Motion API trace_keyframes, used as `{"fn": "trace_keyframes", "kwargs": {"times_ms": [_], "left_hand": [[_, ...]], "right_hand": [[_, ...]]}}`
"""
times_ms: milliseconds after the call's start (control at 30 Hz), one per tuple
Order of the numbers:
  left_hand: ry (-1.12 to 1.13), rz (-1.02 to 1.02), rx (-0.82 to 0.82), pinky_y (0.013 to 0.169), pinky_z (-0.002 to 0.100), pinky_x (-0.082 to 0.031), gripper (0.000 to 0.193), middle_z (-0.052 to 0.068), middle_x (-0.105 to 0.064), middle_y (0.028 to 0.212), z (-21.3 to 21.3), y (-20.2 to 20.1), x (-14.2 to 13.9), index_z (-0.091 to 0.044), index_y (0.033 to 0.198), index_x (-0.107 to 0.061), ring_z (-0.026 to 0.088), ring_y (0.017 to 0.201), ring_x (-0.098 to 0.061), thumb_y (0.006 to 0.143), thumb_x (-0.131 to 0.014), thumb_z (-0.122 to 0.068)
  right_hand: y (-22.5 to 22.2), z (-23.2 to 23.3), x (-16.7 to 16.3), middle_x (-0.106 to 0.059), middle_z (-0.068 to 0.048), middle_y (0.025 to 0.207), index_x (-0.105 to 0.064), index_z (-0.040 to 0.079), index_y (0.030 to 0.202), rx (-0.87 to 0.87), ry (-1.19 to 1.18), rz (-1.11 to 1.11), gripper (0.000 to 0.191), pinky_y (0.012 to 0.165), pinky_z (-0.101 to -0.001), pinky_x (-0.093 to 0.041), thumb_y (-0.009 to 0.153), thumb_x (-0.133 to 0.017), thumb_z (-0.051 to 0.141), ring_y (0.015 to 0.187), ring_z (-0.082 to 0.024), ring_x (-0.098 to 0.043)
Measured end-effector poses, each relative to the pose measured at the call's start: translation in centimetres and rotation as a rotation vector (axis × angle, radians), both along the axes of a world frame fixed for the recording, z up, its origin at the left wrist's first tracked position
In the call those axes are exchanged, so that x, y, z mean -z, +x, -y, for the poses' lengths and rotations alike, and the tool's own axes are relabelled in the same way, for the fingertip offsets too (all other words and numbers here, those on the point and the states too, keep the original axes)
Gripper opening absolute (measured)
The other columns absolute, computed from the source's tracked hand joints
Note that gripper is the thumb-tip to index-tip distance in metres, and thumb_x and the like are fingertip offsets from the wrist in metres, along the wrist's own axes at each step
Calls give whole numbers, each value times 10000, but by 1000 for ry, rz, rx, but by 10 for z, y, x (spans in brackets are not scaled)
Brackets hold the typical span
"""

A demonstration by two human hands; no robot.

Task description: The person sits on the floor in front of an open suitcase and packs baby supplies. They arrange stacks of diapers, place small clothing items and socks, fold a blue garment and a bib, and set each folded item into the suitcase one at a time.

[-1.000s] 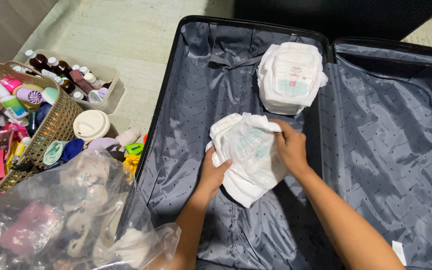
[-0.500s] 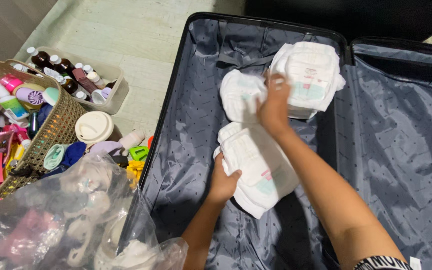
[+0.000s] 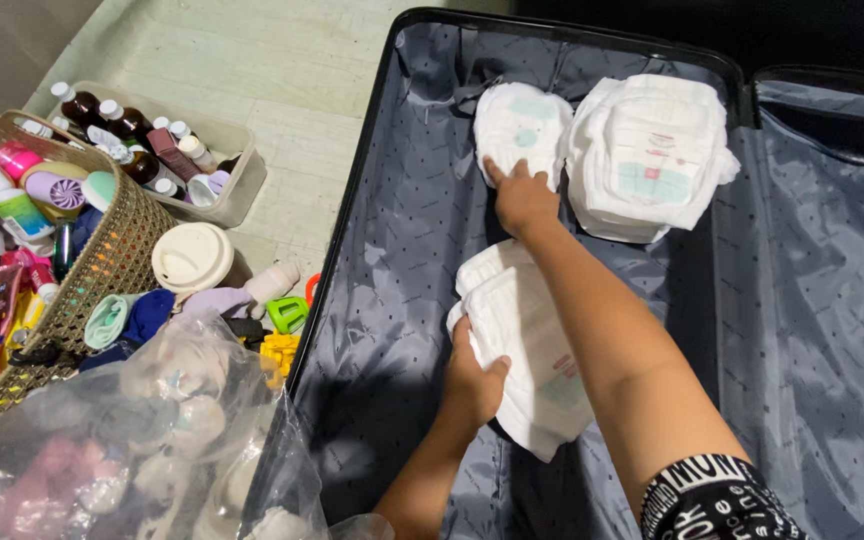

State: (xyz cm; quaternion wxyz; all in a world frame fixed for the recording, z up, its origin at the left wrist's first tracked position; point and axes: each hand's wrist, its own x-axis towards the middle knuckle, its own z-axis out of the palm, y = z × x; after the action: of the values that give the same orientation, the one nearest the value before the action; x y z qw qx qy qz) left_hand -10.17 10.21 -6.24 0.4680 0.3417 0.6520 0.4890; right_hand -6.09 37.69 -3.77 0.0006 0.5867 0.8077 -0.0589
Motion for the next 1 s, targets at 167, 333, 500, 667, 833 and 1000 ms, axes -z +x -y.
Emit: {"fn": "trace_keyframes", "kwargs": {"times_ms": [167, 333, 500, 667, 833, 1000], "left_hand": [[69, 121, -42, 1062, 349, -468, 719, 167, -636, 1357, 0, -1, 1, -46, 1490, -412, 260, 1243, -624, 821, -669, 13], [181, 227, -163, 1077, 341, -444, 696, 160, -573, 1396, -12, -4, 8, -39, 1484, -402, 245, 1255, -572, 842, -646, 71], [66, 328, -208, 1068, 342, -445, 672, 136, -553, 1427, -15, -17, 5, -72, 1493, -384, 232, 1273, -557, 873, -617, 42], [95, 406, -171, 1087, 344, -427, 584, 152, -552, 1445, -14, -22, -1, -52, 1492, -404, 241, 1302, -546, 942, -597, -87], [56, 606, -179, 1103, 339, -396, 545, 106, -521, 1503, -14, -25, -7, -89, 1506, -432, 223, 1354, -502, 1037, -413, -365], [-43, 534, -187, 1137, 355, -341, 555, 60, -455, 1563, -15, -25, -9, -139, 1516, -447, 199, 1412, -424, 1037, -390, -413]], "right_hand": [[13, 6, -1, -539, -223, 1331, -419, 297, 1542, -82, -31, -176, 647, 935, -537, -502, 939, -653, 303, 1155, -478, -548], [80, 38, -22, -736, -218, 968, -761, 54, 1101, -114, -125, -245, 412, 852, -490, -541, 955, -691, 432, 925, -407, -699], [129, 86, -42, -731, -212, 833, -740, -6, 988, -31, -407, -265, 543, 720, -447, -550, 806, -803, 502, 774, -349, -707], [136, 111, -45, -721, -176, 822, -717, -64, 977, -81, -330, -281, 434, 722, -405, -531, 818, -854, 315, 717, -263, -651], [146, 98, -64, -744, -49, 996, -688, 38, 1181, 63, -593, -1017, 245, 739, -302, -561, 941, -658, 74, 836, -120, -674], [128, 45, -73, -715, -86, 973, -624, 65, 1219, 271, -541, -1369, 235, 679, -331, -540, 1000, -562, 7, 798, -144, -653]]}}
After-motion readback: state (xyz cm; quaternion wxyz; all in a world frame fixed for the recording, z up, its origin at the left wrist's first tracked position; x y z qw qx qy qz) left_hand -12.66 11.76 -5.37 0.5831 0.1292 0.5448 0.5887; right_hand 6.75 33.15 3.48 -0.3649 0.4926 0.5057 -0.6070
